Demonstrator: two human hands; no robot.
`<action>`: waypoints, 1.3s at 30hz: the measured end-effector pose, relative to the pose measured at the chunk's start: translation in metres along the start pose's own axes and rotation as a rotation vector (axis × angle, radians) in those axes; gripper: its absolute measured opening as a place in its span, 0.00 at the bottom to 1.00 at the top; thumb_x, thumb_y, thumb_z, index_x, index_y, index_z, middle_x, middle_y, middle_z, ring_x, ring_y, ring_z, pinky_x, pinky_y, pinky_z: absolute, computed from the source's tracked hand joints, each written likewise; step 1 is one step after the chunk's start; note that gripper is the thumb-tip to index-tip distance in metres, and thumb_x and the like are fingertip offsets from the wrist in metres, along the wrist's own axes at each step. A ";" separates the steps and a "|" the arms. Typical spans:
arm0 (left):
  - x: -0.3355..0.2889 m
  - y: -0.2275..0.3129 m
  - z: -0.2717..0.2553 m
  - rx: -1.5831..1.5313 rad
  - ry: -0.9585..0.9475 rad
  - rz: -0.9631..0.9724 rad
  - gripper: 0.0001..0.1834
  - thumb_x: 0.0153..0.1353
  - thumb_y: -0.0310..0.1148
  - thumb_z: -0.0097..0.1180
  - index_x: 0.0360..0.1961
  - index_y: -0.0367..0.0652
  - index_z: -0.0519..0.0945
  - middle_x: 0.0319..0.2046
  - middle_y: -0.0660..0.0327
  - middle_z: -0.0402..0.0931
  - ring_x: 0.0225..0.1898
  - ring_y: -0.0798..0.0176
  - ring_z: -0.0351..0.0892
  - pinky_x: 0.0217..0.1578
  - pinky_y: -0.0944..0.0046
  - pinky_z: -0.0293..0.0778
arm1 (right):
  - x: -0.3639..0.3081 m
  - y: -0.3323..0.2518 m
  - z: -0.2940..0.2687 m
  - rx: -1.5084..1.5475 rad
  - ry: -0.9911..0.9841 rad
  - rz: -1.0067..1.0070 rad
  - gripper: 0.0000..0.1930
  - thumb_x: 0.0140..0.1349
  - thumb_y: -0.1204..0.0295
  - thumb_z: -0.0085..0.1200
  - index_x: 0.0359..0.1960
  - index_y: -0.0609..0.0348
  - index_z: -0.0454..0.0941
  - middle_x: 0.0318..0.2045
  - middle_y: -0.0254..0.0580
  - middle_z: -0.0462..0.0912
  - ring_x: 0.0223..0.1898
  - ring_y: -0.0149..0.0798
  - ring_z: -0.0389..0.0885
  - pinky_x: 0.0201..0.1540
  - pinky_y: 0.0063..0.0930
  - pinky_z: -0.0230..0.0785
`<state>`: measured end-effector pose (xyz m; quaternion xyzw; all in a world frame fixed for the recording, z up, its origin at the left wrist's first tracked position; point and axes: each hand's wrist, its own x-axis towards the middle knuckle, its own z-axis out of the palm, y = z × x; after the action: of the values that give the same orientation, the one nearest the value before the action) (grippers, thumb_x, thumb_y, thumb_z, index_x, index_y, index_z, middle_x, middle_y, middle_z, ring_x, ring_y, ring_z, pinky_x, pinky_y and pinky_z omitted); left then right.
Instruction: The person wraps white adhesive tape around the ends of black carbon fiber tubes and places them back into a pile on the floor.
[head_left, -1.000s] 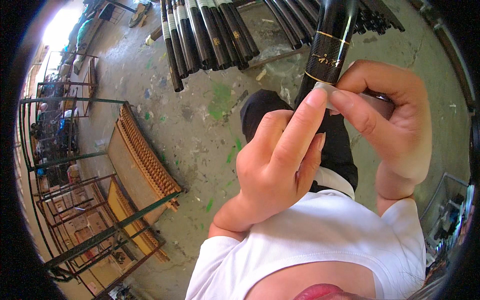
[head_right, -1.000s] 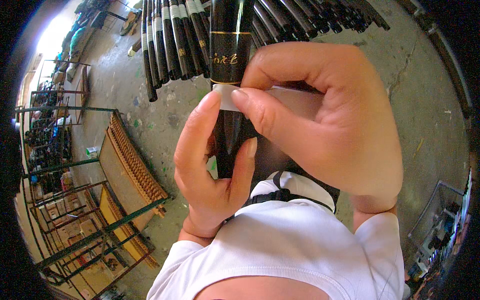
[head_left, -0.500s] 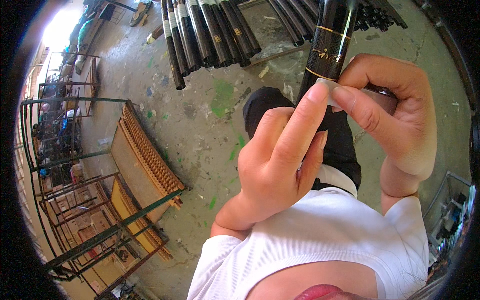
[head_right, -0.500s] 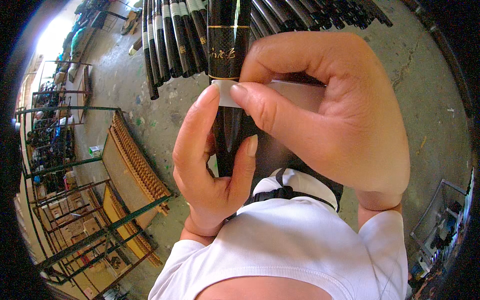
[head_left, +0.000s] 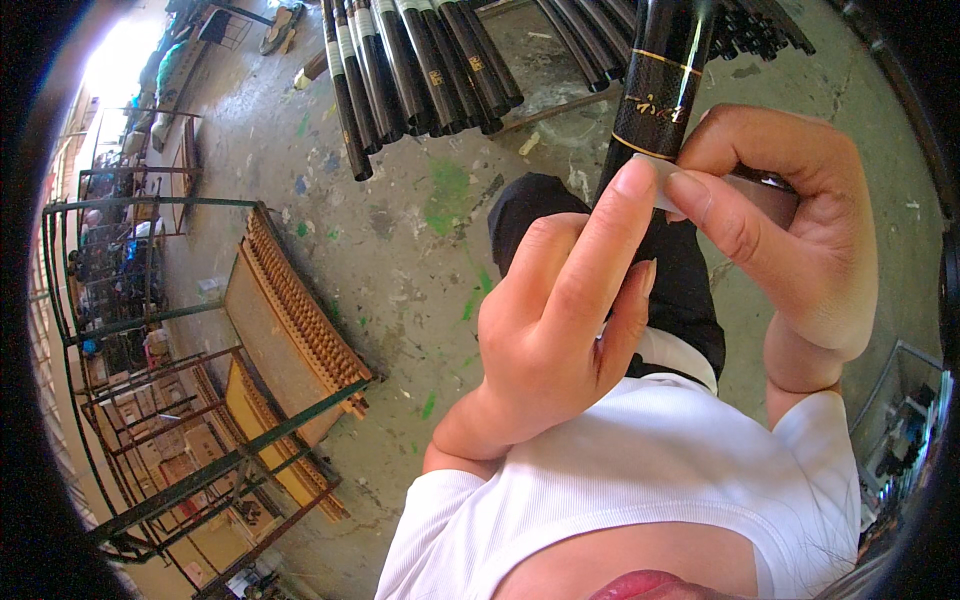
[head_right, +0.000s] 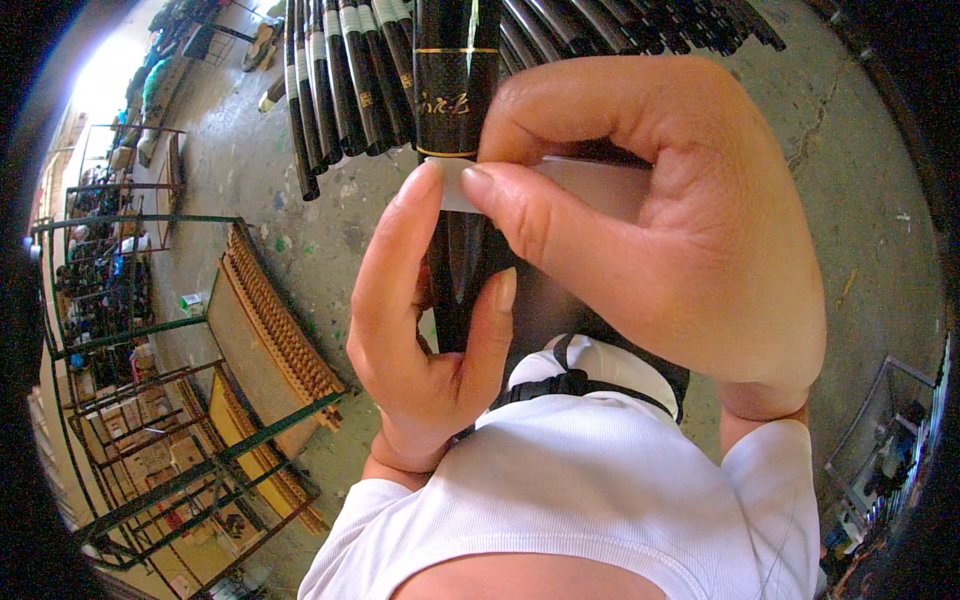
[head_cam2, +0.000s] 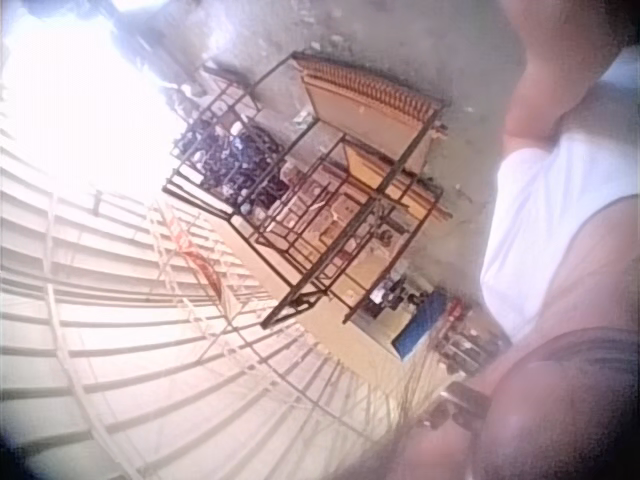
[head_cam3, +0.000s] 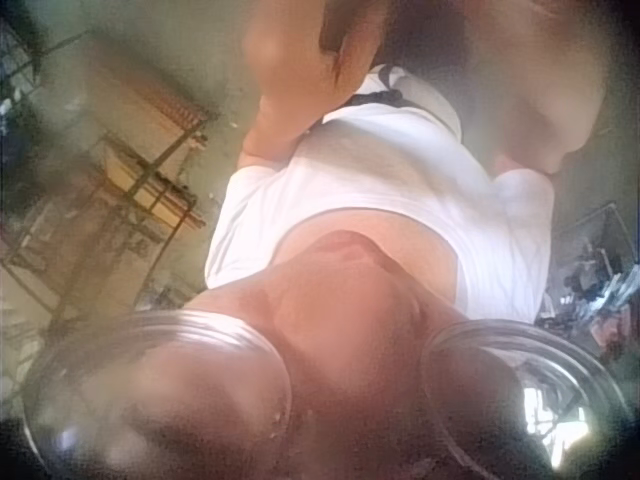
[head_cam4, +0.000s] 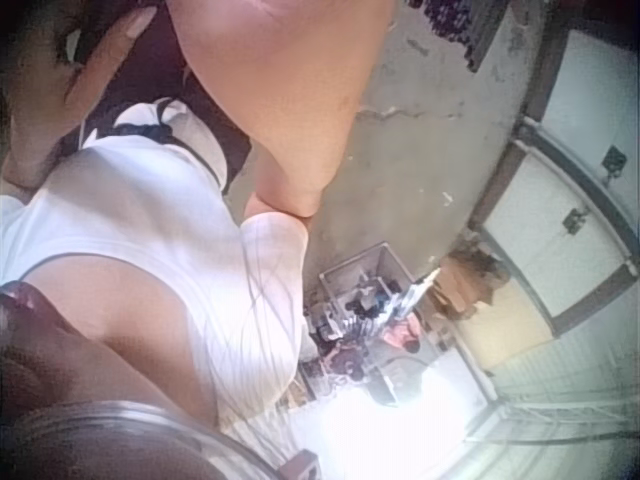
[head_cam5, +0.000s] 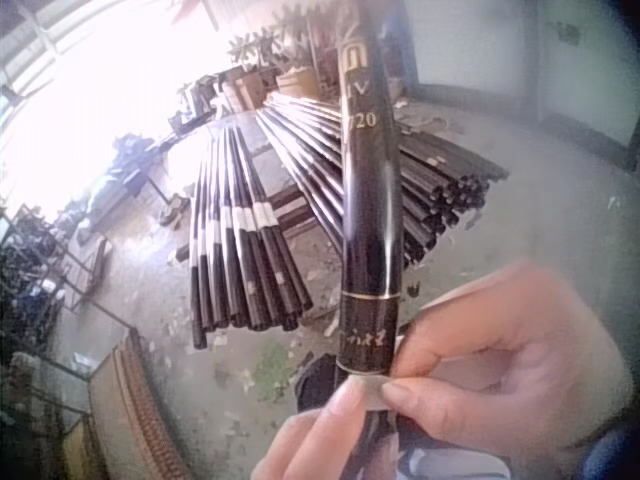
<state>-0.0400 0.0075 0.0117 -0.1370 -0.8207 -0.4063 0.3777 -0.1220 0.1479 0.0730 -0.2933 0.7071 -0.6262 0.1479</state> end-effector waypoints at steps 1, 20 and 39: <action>0.000 0.001 -0.002 0.018 -0.037 -0.009 0.30 0.48 0.18 0.58 0.56 0.29 0.66 0.47 0.47 0.74 0.36 0.57 0.74 0.35 0.64 0.72 | 0.000 0.000 0.000 0.001 0.003 -0.004 0.05 0.52 0.79 0.52 0.21 0.66 0.73 0.21 0.33 0.72 0.25 0.22 0.66 0.27 0.15 0.55; -0.007 0.009 -0.023 -0.719 0.065 -0.980 0.23 0.50 0.20 0.64 0.42 0.39 0.62 0.32 0.63 0.71 0.31 0.75 0.73 0.31 0.75 0.70 | -0.021 0.019 -0.043 -0.203 -0.036 0.284 0.11 0.56 0.63 0.56 0.26 0.58 0.73 0.21 0.28 0.71 0.25 0.21 0.65 0.29 0.15 0.52; -0.019 0.000 -0.034 -1.103 0.014 -0.929 0.25 0.57 0.32 0.60 0.52 0.33 0.65 0.36 0.57 0.75 0.34 0.67 0.76 0.36 0.71 0.73 | -0.027 0.009 -0.024 -0.229 0.059 0.215 0.11 0.55 0.65 0.57 0.23 0.58 0.72 0.21 0.29 0.69 0.25 0.22 0.64 0.30 0.15 0.52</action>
<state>-0.0097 -0.0169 0.0111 0.0579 -0.4672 -0.8810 0.0470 -0.1170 0.1839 0.0643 -0.2123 0.8053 -0.5303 0.1590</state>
